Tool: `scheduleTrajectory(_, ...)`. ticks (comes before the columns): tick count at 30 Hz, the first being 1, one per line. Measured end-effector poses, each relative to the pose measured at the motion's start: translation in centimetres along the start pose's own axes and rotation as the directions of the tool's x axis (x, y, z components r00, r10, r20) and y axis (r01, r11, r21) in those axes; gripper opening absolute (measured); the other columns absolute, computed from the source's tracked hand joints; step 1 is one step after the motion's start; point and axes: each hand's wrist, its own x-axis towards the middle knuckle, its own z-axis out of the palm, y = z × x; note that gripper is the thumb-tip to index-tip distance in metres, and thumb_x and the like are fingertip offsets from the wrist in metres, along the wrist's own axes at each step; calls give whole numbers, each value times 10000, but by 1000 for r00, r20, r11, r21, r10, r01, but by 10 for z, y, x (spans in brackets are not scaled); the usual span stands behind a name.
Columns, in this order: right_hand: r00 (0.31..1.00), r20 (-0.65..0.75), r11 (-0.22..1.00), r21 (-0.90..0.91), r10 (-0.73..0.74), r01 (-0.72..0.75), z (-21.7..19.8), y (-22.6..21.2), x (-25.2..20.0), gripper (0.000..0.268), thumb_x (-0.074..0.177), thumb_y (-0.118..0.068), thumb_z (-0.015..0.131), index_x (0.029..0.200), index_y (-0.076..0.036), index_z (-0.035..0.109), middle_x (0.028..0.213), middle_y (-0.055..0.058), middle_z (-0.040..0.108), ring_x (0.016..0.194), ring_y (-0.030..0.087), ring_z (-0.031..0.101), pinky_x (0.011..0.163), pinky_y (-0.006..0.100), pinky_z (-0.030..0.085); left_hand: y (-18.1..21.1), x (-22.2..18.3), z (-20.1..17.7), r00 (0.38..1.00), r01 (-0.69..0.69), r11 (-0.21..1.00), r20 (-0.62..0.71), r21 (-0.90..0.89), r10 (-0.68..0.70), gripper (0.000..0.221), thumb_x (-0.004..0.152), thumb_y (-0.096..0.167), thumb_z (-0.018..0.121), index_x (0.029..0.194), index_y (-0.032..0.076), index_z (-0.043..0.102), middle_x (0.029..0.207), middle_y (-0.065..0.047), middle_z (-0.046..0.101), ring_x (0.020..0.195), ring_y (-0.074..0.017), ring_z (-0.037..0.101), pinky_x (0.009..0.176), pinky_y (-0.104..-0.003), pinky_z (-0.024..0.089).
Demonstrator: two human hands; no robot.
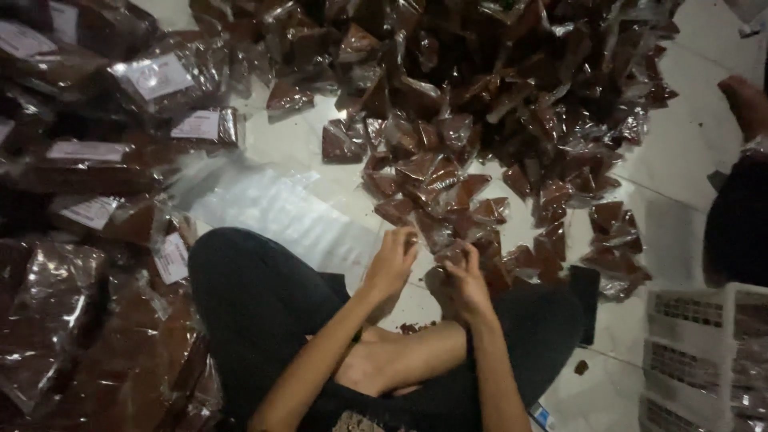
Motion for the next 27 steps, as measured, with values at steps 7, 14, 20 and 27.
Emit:
scheduleTrajectory(7, 974, 219, 917, 397, -62, -31, 28, 24, 9, 305, 1042, -427, 531, 1305, -273, 529, 1064, -78, 508, 958, 15, 508, 784, 154, 416, 12, -41, 7, 952, -47, 897, -291, -439, -92, 354, 1099, 349, 271, 1299, 133, 468, 1275, -234, 580, 1240, -504, 536, 1059, -535, 410)
scheduleTrajectory(14, 958, 170, 593, -756, -229, 276, 29, 78, 57, 884, 921, -351, 732, 1551, -105, 164, 1545, 232, 263, 1448, 490, 202, 1168, 689, 132, -51, -25, -22, 994, 33, 856, -106, 517, 25, 281, 873, 293, 712, 1094, 188, 574, 1091, -55, 475, 1070, -357, 510, 863, -503, 461)
scheduleTrajectory(20, 994, 54, 422, -902, -91, 88, 14, 83, 56, 902, 886, -384, 757, 1554, -172, 190, 1562, 163, 266, 1417, 426, 226, 1143, 630, 195, -65, -15, -31, 998, 26, 797, -67, 604, 18, 240, 820, 349, 758, 976, 200, 655, 960, -30, 594, 997, -325, 601, 795, -483, 505)
scheduleTrajectory(27, 961, 156, 598, -756, -229, 266, 24, 64, 39, 843, 848, -222, 788, 1489, -22, 279, 1457, 276, 382, 1359, 525, 337, 1125, 639, 250, -86, -7, -20, 986, -29, 709, -98, 705, 138, 206, 914, 308, 641, 872, 112, 688, 858, -84, 620, 899, -321, 627, 743, -466, 486)
